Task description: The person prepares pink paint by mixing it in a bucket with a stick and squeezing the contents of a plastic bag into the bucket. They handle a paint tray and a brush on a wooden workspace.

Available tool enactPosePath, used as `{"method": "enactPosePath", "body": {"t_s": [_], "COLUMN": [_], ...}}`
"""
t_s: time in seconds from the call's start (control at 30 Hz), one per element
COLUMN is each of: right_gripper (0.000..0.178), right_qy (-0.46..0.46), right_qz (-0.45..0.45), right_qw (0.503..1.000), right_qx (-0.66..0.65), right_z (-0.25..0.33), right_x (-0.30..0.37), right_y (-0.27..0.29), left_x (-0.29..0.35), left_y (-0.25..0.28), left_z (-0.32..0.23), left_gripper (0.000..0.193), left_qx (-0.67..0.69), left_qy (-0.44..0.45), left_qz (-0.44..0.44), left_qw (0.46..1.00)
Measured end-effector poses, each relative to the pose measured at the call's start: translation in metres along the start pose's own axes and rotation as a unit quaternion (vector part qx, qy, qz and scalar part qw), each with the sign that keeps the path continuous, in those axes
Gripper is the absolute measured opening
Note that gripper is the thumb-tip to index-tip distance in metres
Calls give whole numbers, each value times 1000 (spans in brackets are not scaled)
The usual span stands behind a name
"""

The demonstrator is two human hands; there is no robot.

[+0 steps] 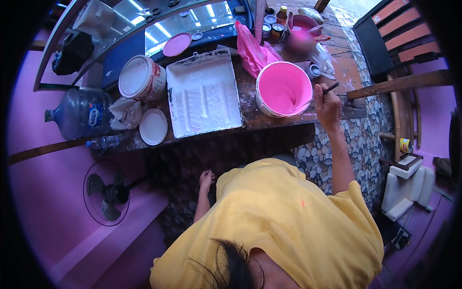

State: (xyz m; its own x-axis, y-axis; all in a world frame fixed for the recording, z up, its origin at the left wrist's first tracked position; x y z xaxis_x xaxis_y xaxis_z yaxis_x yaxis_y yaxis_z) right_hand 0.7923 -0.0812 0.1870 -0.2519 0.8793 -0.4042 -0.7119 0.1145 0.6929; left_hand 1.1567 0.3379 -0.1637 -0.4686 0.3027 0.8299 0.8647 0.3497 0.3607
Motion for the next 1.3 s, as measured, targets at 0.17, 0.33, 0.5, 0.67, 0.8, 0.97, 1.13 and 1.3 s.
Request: {"method": "enactPosePath", "body": {"t_s": [0.17,0.33,0.5,0.67,0.8,0.97,1.13,1.3], "right_gripper": [15,20,23,22,22,18,20,19], "right_qy": [60,-31,-5,-75,-41,-43,7,-45], "right_qz": [-67,-18,-78,-44,-105,-110,-139,-67], "right_qw": [992,998,995,994,990,993,989,995], "right_qx": [-88,-49,-65,-73,-82,-19,-53,-61], "right_z": [8,5,4,-2,-11,-11,-4,-17], "right_x": [-3,2,6,13,18,23,20,33], "right_y": [-12,8,9,3,-1,11,5,5], "left_x": [-8,-14,-20,-19,-16,-23,-27,-21], "left_y": [-2,0,0,2,1,5,2,1], "left_z": [23,26,20,6,1,13,18,15], "left_gripper": [28,29,28,27,28,30,30,29], "left_qx": [-9,-4,4,10,-14,7,-10,25], "left_qy": [47,18,24,0,21,-3,10,-19], "left_qz": [24,27,36,19,25,26,36,35], "left_qw": [999,999,999,1000,999,1000,999,999]}}
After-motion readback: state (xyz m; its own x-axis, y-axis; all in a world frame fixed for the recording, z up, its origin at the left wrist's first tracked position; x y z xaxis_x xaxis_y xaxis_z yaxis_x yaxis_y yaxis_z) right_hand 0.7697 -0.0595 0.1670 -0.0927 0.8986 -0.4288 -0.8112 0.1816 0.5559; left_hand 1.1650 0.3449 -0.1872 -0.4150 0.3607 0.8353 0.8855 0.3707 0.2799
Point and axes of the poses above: each hand's wrist, its own x-axis away from the middle knuckle, its own y-axis out of the back of the hand, z = x × y, the point moved 7 cm from there along -x, towards the middle knuckle, and after that the axes turned 4 degrees about -x, right-handed, at the moved point
